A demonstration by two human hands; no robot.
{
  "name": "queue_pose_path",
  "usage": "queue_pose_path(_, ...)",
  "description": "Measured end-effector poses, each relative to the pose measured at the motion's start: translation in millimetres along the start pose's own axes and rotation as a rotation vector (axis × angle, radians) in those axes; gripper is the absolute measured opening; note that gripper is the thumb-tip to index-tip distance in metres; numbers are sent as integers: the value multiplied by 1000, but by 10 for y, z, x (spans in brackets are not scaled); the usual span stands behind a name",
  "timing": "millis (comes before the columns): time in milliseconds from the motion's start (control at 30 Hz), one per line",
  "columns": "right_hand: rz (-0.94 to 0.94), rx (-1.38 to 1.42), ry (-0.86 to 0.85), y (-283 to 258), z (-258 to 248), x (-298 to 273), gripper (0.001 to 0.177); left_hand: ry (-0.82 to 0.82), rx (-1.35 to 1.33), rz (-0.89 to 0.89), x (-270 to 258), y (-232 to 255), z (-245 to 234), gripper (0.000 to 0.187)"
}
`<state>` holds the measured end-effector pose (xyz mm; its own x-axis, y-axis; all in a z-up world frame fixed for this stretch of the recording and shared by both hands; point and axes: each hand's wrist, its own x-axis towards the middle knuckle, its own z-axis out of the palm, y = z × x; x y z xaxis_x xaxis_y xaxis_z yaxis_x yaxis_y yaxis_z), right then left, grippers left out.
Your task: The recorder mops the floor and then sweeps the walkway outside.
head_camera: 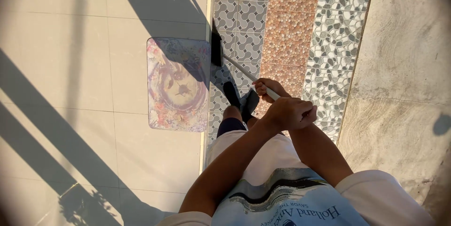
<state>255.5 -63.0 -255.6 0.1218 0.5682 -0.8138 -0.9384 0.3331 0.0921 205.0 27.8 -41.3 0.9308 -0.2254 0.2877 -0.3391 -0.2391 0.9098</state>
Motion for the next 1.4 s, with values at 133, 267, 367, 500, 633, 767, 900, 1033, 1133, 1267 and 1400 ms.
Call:
queue_pose_path(133, -166, -16, 139, -614, 89, -230, 11, 2, -85, 89, 451, 119, -235, 27)
queue_pose_path(267, -298, -112, 268, -1087, 718, -651, 16, 94, -171, 149, 758, 112, -650, 30)
queue_pose_path(367, -163, -42, 123, -1160, 887, -413, 19, 102, -189, 167, 921, 108, -927, 31)
queue_pose_path(500, 4, 44, -103, -1093, 1279, 398, 14, 3, -101, 87, 1080, -424, -995, 29)
queue_pose_path(633, -73, 35, -38, -1405, 1423, 371, 13, -18, -113, 36, 1395, -607, -1330, 26)
queue_pose_path(767, -499, -89, 391, -1636, 1871, -62, 18, 81, -174, 123, 1437, -614, -1600, 26)
queue_pose_path(900, -473, -97, 553, -1888, 1993, -250, 25, 78, -147, 120, 1579, -614, -1703, 40)
queue_pose_path(1033, -195, 98, 14, -1916, 1720, 332, 25, 34, -243, 216, 1827, -559, -1612, 38)
queue_pose_path(1133, 62, 202, -218, -1864, 1719, 690, 15, -85, -122, 168, 1960, -781, -1464, 36)
queue_pose_path(1267, -252, 61, 124, -2194, 2089, 430, 17, -60, -81, 148, 2319, -1002, -1614, 34)
queue_pose_path(1400, -342, 63, 367, -2752, 2368, 21, 26, -7, -143, 112, 2813, -881, -2022, 35)
